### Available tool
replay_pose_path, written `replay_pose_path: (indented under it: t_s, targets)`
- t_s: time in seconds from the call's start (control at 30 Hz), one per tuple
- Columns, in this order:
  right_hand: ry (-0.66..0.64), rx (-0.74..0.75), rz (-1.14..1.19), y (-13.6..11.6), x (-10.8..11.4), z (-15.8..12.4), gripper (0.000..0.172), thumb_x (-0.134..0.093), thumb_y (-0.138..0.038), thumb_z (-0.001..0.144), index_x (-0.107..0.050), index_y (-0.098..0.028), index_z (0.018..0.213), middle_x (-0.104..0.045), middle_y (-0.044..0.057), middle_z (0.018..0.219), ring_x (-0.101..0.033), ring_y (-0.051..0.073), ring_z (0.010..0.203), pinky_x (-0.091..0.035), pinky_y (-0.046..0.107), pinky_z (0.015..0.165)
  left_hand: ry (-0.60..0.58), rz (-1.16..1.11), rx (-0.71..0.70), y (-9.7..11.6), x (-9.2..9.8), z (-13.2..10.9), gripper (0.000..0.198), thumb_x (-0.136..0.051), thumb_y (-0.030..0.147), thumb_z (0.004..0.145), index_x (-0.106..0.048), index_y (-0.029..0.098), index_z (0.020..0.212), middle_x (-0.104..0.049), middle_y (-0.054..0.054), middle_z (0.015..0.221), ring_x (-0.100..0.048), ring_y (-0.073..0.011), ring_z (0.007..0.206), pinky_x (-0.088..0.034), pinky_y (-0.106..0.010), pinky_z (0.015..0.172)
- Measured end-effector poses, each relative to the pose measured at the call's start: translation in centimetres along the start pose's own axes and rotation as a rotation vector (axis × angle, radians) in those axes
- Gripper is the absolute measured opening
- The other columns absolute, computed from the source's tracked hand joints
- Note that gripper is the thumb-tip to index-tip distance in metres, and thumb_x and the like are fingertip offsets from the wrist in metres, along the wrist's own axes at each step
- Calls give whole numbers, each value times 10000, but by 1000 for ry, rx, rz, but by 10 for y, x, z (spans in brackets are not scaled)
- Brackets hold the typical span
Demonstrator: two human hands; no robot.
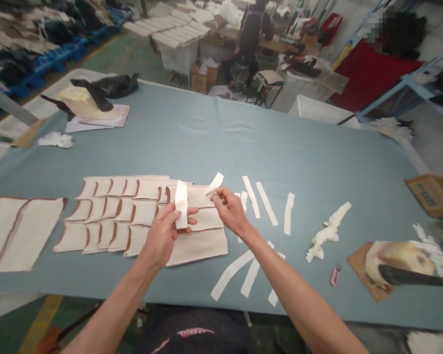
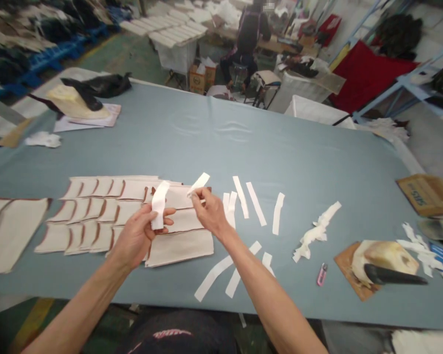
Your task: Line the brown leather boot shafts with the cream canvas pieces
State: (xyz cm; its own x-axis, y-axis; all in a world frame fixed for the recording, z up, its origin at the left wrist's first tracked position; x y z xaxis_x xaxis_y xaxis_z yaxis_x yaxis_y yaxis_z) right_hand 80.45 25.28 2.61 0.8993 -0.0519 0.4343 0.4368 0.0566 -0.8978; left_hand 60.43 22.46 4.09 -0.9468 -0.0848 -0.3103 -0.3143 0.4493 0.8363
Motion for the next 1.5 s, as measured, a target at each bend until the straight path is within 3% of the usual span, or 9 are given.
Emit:
replay_pose_path:
  t_s: [0.23,0.37,0.53,0.7,0.83,0.93,1.17,1.3,1.5]
  targets:
    - [-113,-81,-186,70,-67,-83,196,-549,-208,983,-738,-235,1025,-817,96,1124,-764,281,1079,-593,417,982,43,-109,283,-129,24,-15,376,-755,319,793,-727,135,1120,-815,-100,945,-753,-226,761,-561,-260,544]
    - [-134,-33,-229,78,-67,-107,259,-566,-107,940,-747,-198,1102,-793,99,1221,-721,287,1210,-541,404,1092,55,-191,387,-162,28,-24,232,-745,313,937,-723,135,1085,-786,-72,956,-747,-197,813,-592,-287,639]
    - [-108,63,-233,90,-54,-115,296,-657,-261,1027,-687,-167,1306,-753,108,1279,-701,280,1235,-541,508,1112,10,-335,524,-159,31,-35,241,-646,319,999,-728,119,1105,-811,-147,1120,-776,-247,1019,-619,-341,844]
    - [-5,131,-156,100,-44,-126,299,-483,-334,1081,-753,-231,1161,-746,133,1342,-664,290,1312,-511,526,1159,27,-402,688,-161,38,-65,414,-541,428,1042,-679,79,1217,-751,-228,1305,-758,-276,1159,-616,-367,952]
    - [100,119,-103,108,-38,-147,335,-593,-471,1032,-736,-198,1164,-678,214,1438,-608,396,1368,-440,676,1166,89,-362,777,-177,54,-100,496,-608,552,1033,-667,121,1271,-772,-195,1172,-765,-293,1069,-634,-433,891]
    - [155,28,-208,119,-31,-166,517,-569,-655,998,-732,-197,1174,-697,205,1420,-642,407,1332,-470,653,1155,196,-283,733,-183,82,-122,319,-682,509,1027,-717,235,1186,-778,-119,1110,-750,-244,932,-629,-375,771]
    - [150,-390,-164,117,-4,-198,561,-594,-694,886,-770,-212,1114,-824,152,1179,-801,342,955,-640,457,832,466,-20,505,-168,179,-149,324,-797,401,916,-725,139,1092,-818,-130,1045,-748,-187,795,-564,-279,711]
    - [143,-467,-168,90,-10,-197,524,-528,-645,904,-775,-200,1028,-843,143,1005,-803,322,907,-635,447,857,419,137,516,-150,222,-139,398,-870,436,789,-743,180,1066,-834,-140,1101,-764,-217,836,-561,-280,724]
    - [204,-565,-283,61,-49,-201,466,-494,-598,968,-774,-232,1040,-848,99,1018,-806,279,896,-636,425,906,151,315,572,-125,274,-90,539,-921,546,664,-785,189,1043,-846,-144,1088,-758,-276,905,-578,-325,760]
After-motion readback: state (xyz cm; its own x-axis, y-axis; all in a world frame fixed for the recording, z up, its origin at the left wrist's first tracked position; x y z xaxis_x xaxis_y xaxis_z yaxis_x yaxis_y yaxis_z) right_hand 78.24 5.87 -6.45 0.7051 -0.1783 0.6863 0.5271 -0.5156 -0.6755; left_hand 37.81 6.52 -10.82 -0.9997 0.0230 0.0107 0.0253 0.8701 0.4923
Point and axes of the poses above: each hand's wrist, its own z-axis towards the middle knuckle, its own x-axis out of the back of the hand, y = z × x, the point moved 4 cm from there along z, towards the middle knuckle
